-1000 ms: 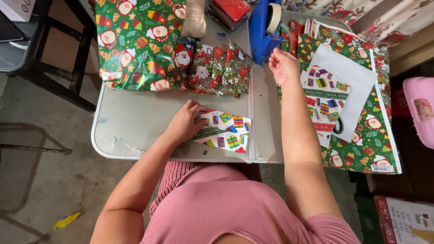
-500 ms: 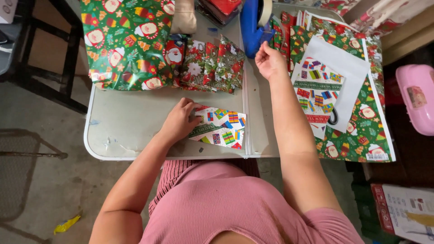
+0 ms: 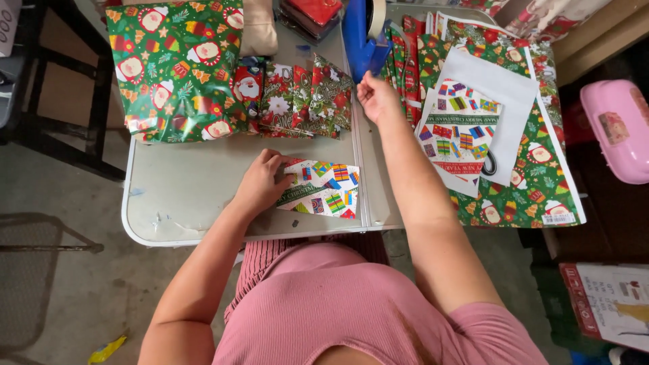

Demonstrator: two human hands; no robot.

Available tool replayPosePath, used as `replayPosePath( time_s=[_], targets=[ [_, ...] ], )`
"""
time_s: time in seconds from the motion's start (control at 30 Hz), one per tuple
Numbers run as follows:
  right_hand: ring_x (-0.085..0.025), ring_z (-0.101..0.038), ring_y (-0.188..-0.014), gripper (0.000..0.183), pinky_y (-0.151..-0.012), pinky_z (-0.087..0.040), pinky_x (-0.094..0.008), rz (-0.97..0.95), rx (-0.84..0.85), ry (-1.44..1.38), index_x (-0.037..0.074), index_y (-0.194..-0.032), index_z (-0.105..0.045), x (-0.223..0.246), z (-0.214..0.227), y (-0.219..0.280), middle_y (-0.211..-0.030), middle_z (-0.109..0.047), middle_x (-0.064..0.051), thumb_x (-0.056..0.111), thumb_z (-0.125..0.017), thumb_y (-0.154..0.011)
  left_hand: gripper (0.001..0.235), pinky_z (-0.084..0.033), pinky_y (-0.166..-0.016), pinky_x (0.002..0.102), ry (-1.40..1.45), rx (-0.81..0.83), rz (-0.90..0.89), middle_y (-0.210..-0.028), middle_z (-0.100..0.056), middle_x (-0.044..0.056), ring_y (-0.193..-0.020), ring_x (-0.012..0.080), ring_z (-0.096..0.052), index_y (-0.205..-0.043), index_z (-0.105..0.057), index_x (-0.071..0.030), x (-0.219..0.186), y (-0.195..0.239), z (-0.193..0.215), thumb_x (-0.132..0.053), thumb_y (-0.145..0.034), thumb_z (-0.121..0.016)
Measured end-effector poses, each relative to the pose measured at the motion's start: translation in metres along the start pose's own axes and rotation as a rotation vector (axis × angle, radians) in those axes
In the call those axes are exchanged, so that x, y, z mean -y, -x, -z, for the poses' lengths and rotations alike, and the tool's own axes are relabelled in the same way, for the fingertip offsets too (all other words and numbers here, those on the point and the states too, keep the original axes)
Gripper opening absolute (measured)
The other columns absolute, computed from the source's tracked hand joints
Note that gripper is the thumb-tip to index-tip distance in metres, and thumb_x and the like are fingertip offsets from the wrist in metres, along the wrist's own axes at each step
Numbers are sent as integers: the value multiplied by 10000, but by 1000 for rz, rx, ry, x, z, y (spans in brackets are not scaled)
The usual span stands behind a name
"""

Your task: Wrapping small items in decorative paper using scissors and tape at a workstation.

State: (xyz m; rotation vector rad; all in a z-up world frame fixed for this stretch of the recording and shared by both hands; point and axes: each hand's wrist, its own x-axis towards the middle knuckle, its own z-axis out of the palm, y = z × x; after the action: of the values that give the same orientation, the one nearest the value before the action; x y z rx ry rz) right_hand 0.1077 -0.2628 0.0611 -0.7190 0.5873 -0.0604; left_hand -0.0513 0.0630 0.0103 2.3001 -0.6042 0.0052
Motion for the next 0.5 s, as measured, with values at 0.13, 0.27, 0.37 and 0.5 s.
replayPosePath(
  time_s=[0.13, 0.27, 0.37, 0.5],
  targets=[
    [-143, -653, -710, 180, -654, -589, -210, 49, 191, 125, 63, -910, -668, -11, 28, -22, -794, -620, -50, 197, -787, -921, 399, -556, -887, 470, 11, -52, 8, -1145, -555, 70, -996, 390, -664, -1209, -671, -145, 5, -2, -3, -248, -840, -784],
    [-144, -621, -677, 88, -621, -527, -223, 105, 349, 229, 125, -905, -693, 0, 52, 8, -775, -638, -49, 150, -746, -971, 450, -568, -858, 500, 29, -39, 2, -1139, -559, 85, -970, 410, -670, -1204, -660, -125, 9, -1, -4, -268, -802, -804],
    [-173, -591, -646, 57, -597, -511, -270, 147, 498, 419, 103, -968, -664, 3, 63, 48, -777, -598, -83, 92, -683, -1021, 446, -579, -833, 510, 82, -83, 33, -1155, -552, 102, -950, 429, -677, -1190, -654, -97, -8, -2, 7, -210, -787, -809],
    [-170, -626, -611, 50, -588, -535, -251, 214, 641, 695, 25, -998, -646, -2, 81, 114, -768, -632, -107, 52, -687, -990, 419, -570, -741, 437, 232, -107, 45, -1084, -597, 94, -864, 330, -698, -1207, -665, -117, -31, -15, 3, -270, -849, -818]
  ],
)
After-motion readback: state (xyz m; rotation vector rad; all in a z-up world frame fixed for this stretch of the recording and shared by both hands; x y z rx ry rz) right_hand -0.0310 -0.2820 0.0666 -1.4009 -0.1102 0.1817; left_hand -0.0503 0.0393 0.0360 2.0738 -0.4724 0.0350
